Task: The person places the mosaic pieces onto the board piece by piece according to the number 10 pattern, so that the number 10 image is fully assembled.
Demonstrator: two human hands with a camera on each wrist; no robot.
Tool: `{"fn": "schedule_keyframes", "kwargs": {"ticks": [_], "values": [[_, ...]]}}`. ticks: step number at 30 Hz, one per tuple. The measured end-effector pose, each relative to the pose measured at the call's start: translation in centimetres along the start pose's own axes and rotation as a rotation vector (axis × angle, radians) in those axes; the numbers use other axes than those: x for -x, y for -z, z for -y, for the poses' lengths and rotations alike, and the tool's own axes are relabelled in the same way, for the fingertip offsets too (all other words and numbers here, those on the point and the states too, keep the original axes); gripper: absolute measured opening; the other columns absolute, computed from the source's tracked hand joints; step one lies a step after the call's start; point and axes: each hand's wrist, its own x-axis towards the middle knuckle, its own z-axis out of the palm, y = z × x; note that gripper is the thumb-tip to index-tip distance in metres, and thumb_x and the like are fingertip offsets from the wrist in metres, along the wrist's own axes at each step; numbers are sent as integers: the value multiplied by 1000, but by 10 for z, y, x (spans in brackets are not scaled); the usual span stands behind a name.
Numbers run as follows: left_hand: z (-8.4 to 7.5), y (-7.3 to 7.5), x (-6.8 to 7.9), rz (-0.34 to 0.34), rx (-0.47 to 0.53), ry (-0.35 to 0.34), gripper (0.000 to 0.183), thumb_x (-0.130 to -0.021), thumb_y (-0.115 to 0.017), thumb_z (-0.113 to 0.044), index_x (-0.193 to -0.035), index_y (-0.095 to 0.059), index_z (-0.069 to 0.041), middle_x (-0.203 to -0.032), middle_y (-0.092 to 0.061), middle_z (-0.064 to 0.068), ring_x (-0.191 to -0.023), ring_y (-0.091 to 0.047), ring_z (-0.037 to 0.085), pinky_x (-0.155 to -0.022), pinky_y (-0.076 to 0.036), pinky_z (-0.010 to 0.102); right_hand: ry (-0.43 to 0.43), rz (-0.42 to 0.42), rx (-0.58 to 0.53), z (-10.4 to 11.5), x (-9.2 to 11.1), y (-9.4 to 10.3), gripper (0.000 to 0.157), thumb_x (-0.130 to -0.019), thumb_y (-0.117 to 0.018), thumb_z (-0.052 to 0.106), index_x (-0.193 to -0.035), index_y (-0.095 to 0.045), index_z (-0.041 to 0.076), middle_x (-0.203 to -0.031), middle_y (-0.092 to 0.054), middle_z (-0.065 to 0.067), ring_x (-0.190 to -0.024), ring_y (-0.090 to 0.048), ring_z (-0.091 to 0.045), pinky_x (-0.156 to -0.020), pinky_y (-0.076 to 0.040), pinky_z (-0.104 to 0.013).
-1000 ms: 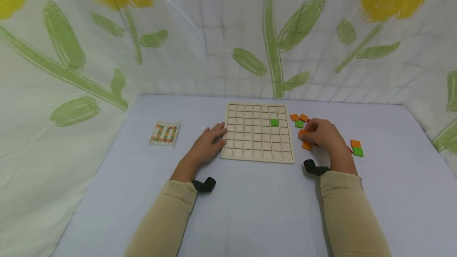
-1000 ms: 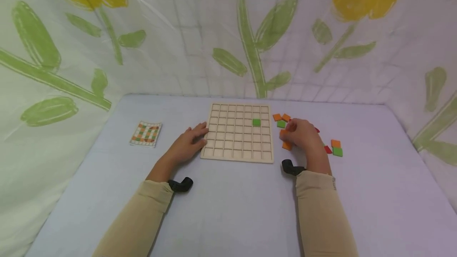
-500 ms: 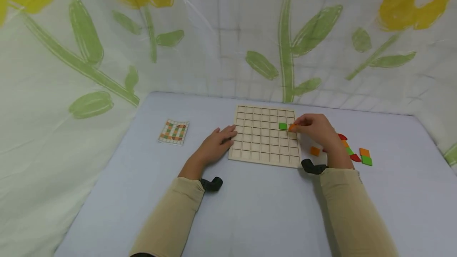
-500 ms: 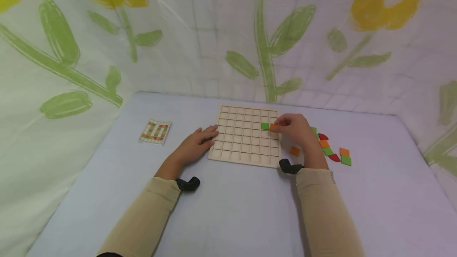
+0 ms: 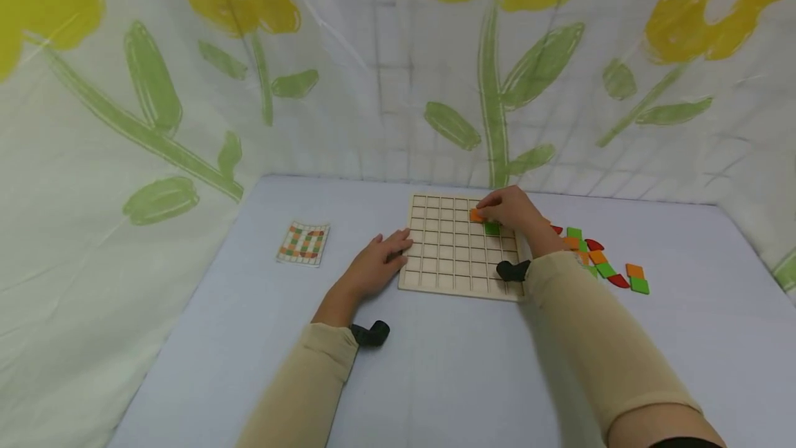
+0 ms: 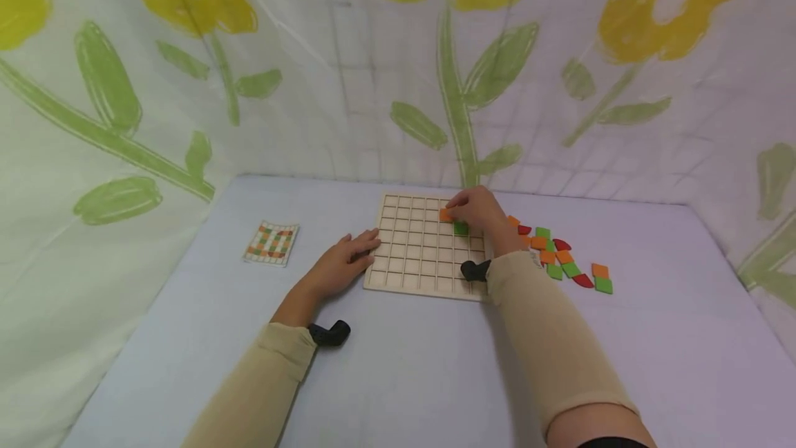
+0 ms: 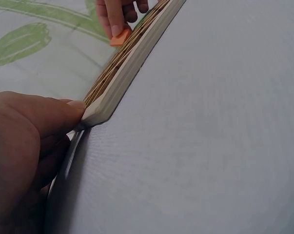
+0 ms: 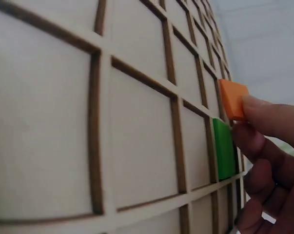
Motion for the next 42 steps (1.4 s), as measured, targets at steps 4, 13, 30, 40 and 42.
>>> {"fn": "schedule_keyframes", "kwargs": {"ticks": [4,13,30,40,42], "values": [[-2,0,-1,1,1,-8,44,-103,-52,-24,-145,-50,-12,-159,-33,-7,-148,-27,13,-127,-8,32,5,-7,31,2,-1,-2,25,-96,-65,25,-114,-73,10,-128,-62,-16,-122,-53,-36,-102,-48,-51],[-1,2,-1,-1,-4,-8,44,-103,-52,-24,-146,-49,-12,-159,-32,-6,-149,-27,14,-127,-8,33,14,-4,137,8,-3,-1,26,-99,-60,27,-117,-72,12,-124,-63,-15,-111,-58,-33,-92,-51,-49],[5,0,-4,-2,-21,-17,43,-103,-52,-24,-145,-51,-12,-158,-34,-5,-148,-28,15,-127,-9,35,-164,45,234,-51,37,78,56,-97,-58,43,-135,-57,2,-133,-56,-24,-115,-53,-40,-99,-47,-59],[3,0,-2,4,-20,-18,43,-103,-52,-23,-145,-51,-12,-158,-34,-5,-148,-28,14,-127,-9,35,-269,122,229,-81,54,80,57,-88,-68,53,-119,-68,6,-115,-62,-16,-96,-54,-29,-73,-53,-32],[3,-1,-2,3,-17,-22,43,-103,-52,-23,-145,-51,-11,-158,-34,-4,-148,-28,15,-127,-9,36,-238,107,248,-82,56,79,51,-88,-69,52,-111,-69,7,-108,-62,-13,-91,-53,-27,-69,-50,-29]]}}
